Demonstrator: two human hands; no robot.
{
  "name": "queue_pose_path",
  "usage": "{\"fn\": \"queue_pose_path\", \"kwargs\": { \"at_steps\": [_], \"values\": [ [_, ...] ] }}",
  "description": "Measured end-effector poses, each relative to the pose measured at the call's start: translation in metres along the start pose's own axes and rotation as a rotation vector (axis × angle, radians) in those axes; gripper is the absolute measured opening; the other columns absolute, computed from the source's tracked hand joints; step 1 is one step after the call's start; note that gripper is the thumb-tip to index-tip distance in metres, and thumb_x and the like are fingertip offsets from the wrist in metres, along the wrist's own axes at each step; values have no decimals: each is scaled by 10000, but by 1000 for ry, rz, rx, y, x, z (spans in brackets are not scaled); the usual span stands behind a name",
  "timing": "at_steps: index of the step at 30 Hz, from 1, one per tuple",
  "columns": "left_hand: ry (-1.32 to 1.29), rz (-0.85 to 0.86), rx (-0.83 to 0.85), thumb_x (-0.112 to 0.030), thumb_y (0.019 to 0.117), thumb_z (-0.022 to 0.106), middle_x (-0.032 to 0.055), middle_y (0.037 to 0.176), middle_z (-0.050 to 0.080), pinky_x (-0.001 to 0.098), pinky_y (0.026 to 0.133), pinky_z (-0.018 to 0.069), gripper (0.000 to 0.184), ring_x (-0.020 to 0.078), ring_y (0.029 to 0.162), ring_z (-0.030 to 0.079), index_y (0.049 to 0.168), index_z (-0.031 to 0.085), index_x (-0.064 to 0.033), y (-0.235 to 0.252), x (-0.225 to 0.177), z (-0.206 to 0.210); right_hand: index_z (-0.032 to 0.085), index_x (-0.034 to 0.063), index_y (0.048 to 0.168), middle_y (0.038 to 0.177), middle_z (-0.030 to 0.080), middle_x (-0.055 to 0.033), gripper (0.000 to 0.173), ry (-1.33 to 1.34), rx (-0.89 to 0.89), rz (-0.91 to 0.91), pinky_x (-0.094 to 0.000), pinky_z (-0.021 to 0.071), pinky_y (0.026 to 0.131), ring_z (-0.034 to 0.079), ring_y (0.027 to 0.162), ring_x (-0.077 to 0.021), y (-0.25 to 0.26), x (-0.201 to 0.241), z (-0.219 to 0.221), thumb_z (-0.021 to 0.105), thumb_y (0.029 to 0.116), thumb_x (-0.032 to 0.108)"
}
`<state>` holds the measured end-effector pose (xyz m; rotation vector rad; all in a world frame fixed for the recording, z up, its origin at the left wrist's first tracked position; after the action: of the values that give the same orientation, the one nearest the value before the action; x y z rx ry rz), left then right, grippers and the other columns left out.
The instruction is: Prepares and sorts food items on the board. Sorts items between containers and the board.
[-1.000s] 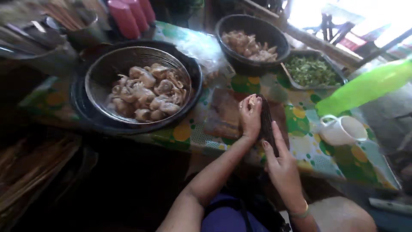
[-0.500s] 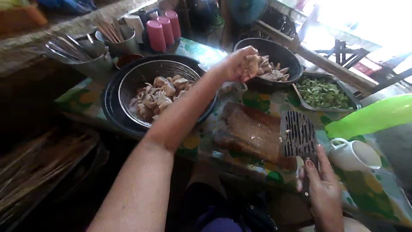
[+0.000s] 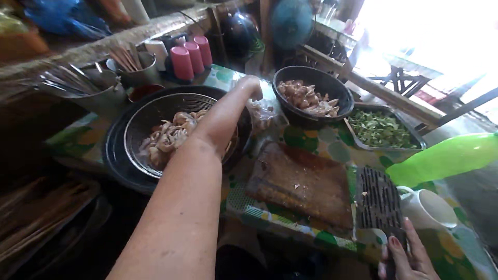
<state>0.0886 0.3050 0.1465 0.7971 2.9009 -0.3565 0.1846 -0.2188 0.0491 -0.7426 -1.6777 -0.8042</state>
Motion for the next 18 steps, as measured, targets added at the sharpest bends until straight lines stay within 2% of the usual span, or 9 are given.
{"fn": "queue_pose_path", "kwargs": {
  "at_steps": [3, 5, 7, 9, 10, 12, 13, 15, 18],
  "values": [
    [214, 208, 36, -221, 873, 794, 264, 1099, 693, 660, 937, 493, 292, 444, 1104, 648, 1024, 745, 24, 7, 6, 18, 115, -96, 1577, 821, 582, 3, 600, -35, 3, -10, -176, 524, 460, 564, 497, 12, 3, -5, -2, 392, 1058, 23],
    [256, 322, 16, -266, 912, 771, 251, 1130, 689, 651, 976, 483, 302, 443, 1135, 636, 1066, 751, -6, 3, 14, 26, 116, -93, 1579, 803, 577, 13, 602, -35, 4, -28, -175, 524, 454, 566, 496, 10, 5, -7, 0, 394, 1059, 29],
    [296, 297, 60, -268, 968, 706, 242, 1177, 677, 662, 978, 473, 281, 440, 1154, 629, 1136, 743, -45, -12, 20, 20, 128, -98, 1575, 784, 582, 21, 602, -27, 2, -35, -170, 519, 449, 564, 489, 12, 8, -7, 3, 405, 1056, 25],
    [338, 222, 107, -224, 952, 715, 249, 1164, 694, 682, 958, 472, 276, 448, 1146, 641, 1162, 748, -48, -30, 18, 8, 128, -107, 1570, 791, 576, 23, 604, -34, 6, -33, -168, 517, 449, 557, 489, 19, 9, -7, 6, 409, 1050, 20],
    [314, 216, 99, -195, 941, 736, 263, 1154, 690, 678, 960, 469, 281, 455, 1141, 638, 1159, 741, -17, -38, 15, 1, 133, -110, 1567, 794, 582, 28, 601, -28, 1, -34, -165, 516, 448, 556, 488, 24, 10, -7, 8, 405, 1045, 14],
    [204, 268, -24, -188, 934, 749, 266, 1129, 692, 671, 958, 484, 279, 455, 1122, 646, 1120, 733, 19, -51, 7, -8, 144, -102, 1568, 818, 588, 28, 591, -19, -10, -38, -161, 513, 445, 548, 484, 26, 11, -8, 10, 399, 1047, 15],
    [145, 293, -98, -205, 948, 721, 252, 1147, 692, 671, 956, 489, 268, 445, 1135, 645, 1112, 730, 7, -56, 0, -10, 149, -101, 1568, 830, 588, 20, 587, -21, -19, -39, -165, 514, 445, 549, 487, 21, 12, -9, 11, 399, 1050, 18],
    [75, 354, -168, -203, 973, 685, 227, 1172, 694, 658, 962, 487, 239, 422, 1159, 641, 1102, 732, -7, -56, -19, -4, 154, -86, 1577, 811, 584, 11, 586, -20, -51, -28, -181, 518, 438, 556, 480, 2, 15, -12, 12, 399, 1057, 25],
    [91, 360, -95, -184, 953, 707, 248, 1187, 670, 666, 932, 495, 239, 439, 1148, 635, 1078, 710, 20, -37, -37, 28, 165, -22, 1600, 790, 583, 24, 591, 40, -115, -4, -179, 502, 397, 545, 449, -12, 18, -21, 10, 398, 1060, 31]
  ]
}}
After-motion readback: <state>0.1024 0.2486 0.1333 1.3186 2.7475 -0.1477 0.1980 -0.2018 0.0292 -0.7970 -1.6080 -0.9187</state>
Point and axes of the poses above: each hand's wrist, its own y-axis towards the middle knuckle, its own z-axis out of the palm, x = y × z, the point moved 4 cm from there along y, towards the middle knuckle
